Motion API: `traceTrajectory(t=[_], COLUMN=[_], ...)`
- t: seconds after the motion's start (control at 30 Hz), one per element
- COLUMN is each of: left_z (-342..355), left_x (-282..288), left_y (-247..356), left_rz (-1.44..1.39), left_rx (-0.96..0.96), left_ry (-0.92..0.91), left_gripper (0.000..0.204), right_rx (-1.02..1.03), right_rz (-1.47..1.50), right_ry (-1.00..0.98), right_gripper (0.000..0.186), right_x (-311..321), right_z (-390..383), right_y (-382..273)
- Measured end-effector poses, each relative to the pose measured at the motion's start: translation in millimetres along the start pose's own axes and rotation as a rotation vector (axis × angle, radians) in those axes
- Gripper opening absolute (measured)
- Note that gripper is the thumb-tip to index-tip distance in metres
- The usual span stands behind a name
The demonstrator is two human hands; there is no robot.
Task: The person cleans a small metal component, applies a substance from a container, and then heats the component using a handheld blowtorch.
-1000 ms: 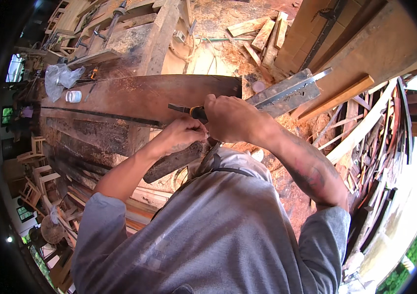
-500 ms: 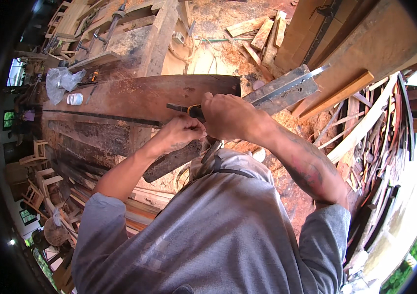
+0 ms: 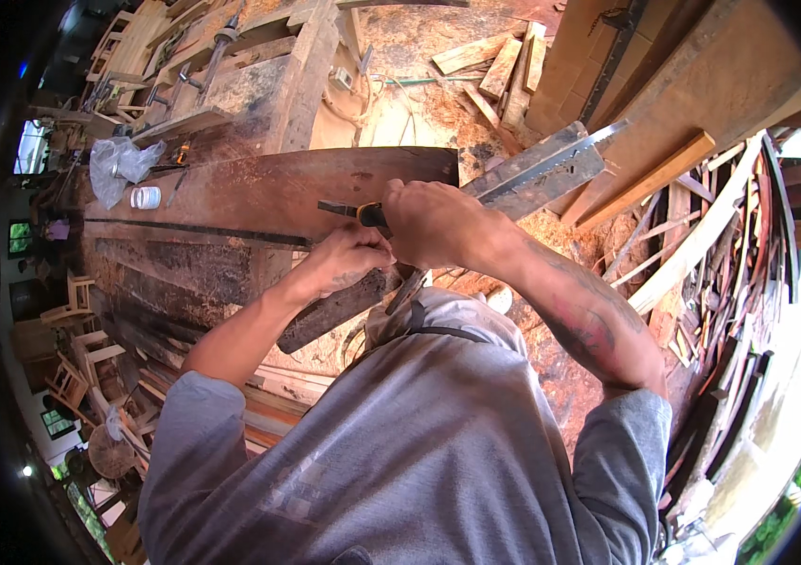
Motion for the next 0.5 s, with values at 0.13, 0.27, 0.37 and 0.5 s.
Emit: traceTrajectory(t=[0.13,0.27,0.37,0.5], left_z=[1,0,0,-1], left_x=[0,1,3,-3], left_y=[0,-1,7,-3], left_rz=[-0.060,0.013,0.040,-0.079], left_rx=[-0.059,-0.014,0.047,0.081], left_ry=[0.038,0.011,-0.015,0.002], left_gripper=[0.033,0.033,0.029,0.021], right_rx=[0.008,-0.090,-0.067,-0.064], right_rz=[0.000,-0.001,-0.028,-0.017], right_ry=[0.012,-0.054,-0.037,-0.022], right_gripper=[0.036,0.035,0.035,0.036], right_x=[-1,8,6,3], right_z=[-1,-2,-1,-3], right_y=[0,-9,-7,-5])
Point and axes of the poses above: each hand's wrist, its own z-axis towards the middle knuckle, its own x-axis out of the back of the hand, y = z × x, the point moved 2 cm from there along z, towards the middle knuckle, and after that the axes turned 8 degrees about y, right-handed, at the moved point
